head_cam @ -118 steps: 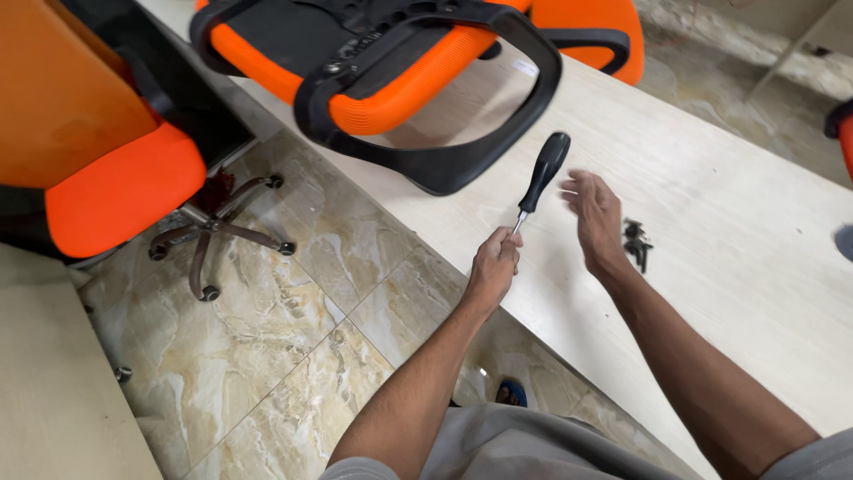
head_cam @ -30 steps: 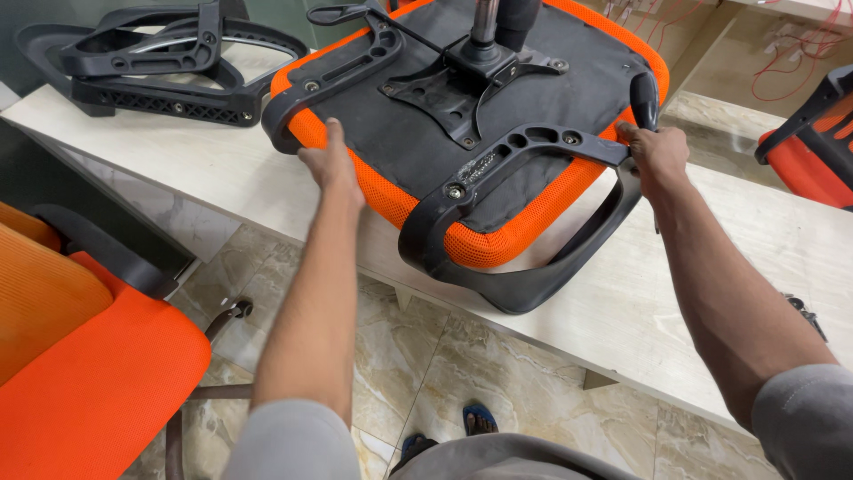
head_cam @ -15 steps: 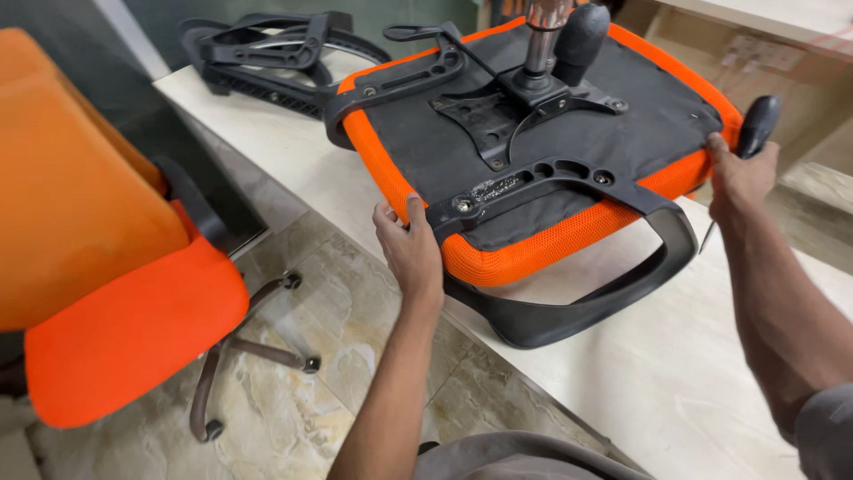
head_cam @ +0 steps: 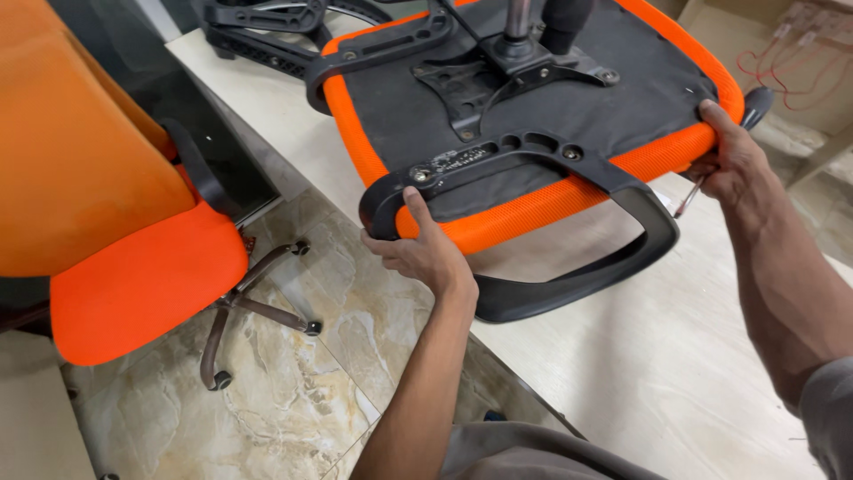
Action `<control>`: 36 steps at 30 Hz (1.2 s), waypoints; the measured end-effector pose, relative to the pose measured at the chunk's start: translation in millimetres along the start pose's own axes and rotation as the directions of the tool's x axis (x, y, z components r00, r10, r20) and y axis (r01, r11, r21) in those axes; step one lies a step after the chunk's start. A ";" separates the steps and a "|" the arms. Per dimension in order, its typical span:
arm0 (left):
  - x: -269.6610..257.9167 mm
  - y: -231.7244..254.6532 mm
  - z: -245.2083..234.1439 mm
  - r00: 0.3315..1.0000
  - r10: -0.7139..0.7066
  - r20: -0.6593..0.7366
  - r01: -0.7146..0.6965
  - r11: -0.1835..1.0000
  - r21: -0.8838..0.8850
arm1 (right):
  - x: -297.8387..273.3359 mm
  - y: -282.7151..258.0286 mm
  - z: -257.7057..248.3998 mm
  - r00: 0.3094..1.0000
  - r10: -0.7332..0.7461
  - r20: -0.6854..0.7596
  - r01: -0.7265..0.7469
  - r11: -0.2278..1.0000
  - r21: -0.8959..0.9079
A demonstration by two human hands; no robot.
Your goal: The person assembles an office chair by attaching armrests to the seat base using a screwdriver. They position each armrest, insert screws, and tighten them while the chair remains upside down on a workbench.
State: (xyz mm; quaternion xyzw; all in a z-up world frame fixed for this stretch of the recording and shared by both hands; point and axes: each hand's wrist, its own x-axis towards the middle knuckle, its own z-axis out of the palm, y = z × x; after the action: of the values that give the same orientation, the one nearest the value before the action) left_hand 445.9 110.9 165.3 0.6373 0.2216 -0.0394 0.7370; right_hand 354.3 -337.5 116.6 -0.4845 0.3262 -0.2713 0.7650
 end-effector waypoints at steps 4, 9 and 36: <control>3.7 -0.4 4.2 1.000 -0.011 -0.001 0.011 1.000 -0.001 | -21.1 -0.8 9.0 0.987 -0.075 -0.139 0.081 0.996 0.039; 23.2 -1.6 7.1 0.998 0.067 0.002 -0.067 0.997 0.038 | -51.6 -2.8 28.9 0.957 -0.075 -0.279 0.081 0.997 0.011; 87.5 49.1 68.2 0.346 0.875 0.339 -0.895 0.416 -0.160 | -115.2 19.5 49.3 0.706 -0.448 -0.549 0.349 0.894 -0.281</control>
State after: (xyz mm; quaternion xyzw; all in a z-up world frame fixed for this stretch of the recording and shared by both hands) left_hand 560.2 74.4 183.7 0.6545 -0.3026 0.2389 0.6503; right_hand 320.0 -218.0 141.6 -0.4903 0.4584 -0.5433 0.5043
